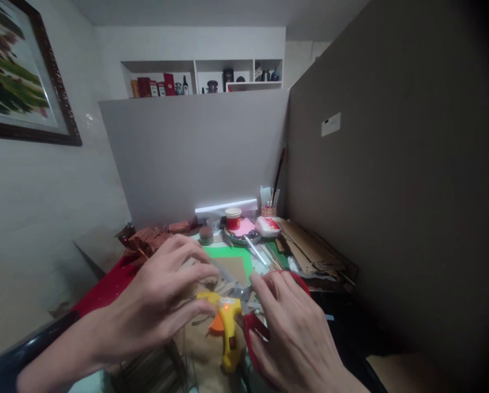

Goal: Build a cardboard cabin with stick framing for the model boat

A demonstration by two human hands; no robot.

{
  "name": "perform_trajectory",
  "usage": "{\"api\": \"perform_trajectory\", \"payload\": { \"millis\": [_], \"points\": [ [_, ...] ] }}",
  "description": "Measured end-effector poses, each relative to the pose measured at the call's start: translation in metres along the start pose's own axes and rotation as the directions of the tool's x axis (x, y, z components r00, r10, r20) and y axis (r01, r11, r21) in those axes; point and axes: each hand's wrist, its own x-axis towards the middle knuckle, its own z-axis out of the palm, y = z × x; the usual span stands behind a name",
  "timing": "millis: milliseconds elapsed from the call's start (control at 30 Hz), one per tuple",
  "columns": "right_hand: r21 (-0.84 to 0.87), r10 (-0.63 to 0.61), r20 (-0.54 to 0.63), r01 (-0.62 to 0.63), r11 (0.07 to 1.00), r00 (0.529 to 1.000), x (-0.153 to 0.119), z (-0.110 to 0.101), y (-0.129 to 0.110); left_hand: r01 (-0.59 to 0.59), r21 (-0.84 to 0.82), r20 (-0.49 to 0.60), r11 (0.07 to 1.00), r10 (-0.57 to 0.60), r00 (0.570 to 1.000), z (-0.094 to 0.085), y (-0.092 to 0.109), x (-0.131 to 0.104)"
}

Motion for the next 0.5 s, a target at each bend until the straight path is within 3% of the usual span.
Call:
{"api": "perform_trajectory", "payload": {
  "millis": [333,500],
  "points": [
    [0.076,0.064,0.045,-0.068,0.995,0.997,-0.0010,-0.0014,-0.0023,-0.020,0.067,0.049,0.998,0.016,0.999,0.0102,0.0008,0.0011],
    [0.055,0.029,0.027,-0.030,0.998,0.999,-0.0036,-0.0008,-0.0034,-0.025,0.005,-0.004,1.000,0.025,1.000,0.0113,0.0023,-0.0007]
  ]
}}
